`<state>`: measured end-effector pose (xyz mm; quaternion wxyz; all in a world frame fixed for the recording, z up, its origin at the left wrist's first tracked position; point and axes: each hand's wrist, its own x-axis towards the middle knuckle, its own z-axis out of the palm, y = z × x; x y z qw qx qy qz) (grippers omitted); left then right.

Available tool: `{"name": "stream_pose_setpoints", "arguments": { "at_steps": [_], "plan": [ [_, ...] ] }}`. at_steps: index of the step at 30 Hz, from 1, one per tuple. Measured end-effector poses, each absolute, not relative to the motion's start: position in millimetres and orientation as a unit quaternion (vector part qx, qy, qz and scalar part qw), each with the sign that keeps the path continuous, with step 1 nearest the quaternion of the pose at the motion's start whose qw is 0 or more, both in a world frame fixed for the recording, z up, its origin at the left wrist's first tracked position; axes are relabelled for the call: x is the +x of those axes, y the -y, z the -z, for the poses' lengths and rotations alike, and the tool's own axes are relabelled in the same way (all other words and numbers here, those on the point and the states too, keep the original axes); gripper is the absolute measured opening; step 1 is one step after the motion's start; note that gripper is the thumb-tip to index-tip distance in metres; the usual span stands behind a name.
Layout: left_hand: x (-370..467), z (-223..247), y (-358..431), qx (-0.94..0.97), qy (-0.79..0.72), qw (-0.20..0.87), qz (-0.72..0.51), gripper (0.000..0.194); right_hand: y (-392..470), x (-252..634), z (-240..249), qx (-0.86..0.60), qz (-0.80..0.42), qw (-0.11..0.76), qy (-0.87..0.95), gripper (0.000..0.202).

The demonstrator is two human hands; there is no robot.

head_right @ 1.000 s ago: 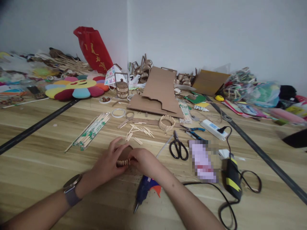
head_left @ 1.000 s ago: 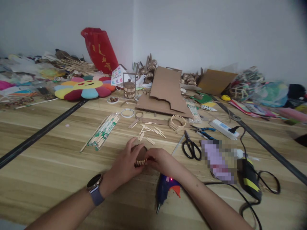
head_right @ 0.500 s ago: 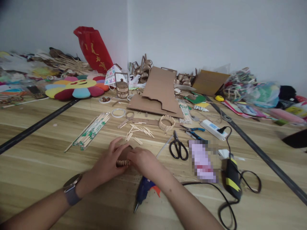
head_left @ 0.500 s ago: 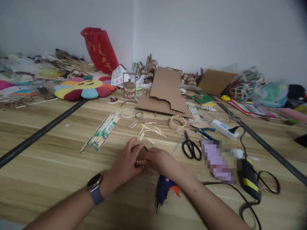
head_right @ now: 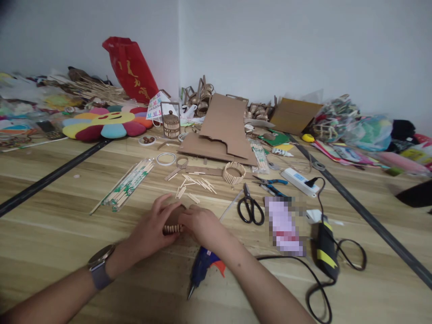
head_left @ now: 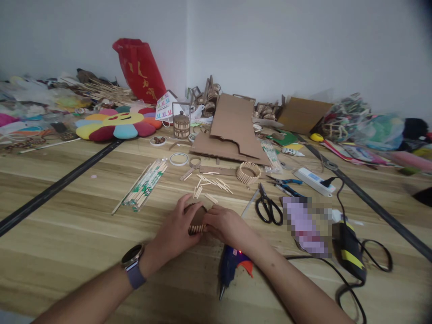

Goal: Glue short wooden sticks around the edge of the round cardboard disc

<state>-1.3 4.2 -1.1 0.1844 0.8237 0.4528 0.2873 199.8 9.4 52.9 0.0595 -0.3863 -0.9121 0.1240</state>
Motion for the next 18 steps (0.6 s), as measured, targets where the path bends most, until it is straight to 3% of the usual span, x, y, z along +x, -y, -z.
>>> {"name": "stream_pose_setpoints", "arguments": {
  "at_steps": [18],
  "plan": [
    [-1.0,-1.9,-4.2,0.824,-0.455,0.180,-0.287,0.074,-10.7,199.5,-49.5,-0.363,-0.045,0.053,0.929,0.012]
  ]
}}
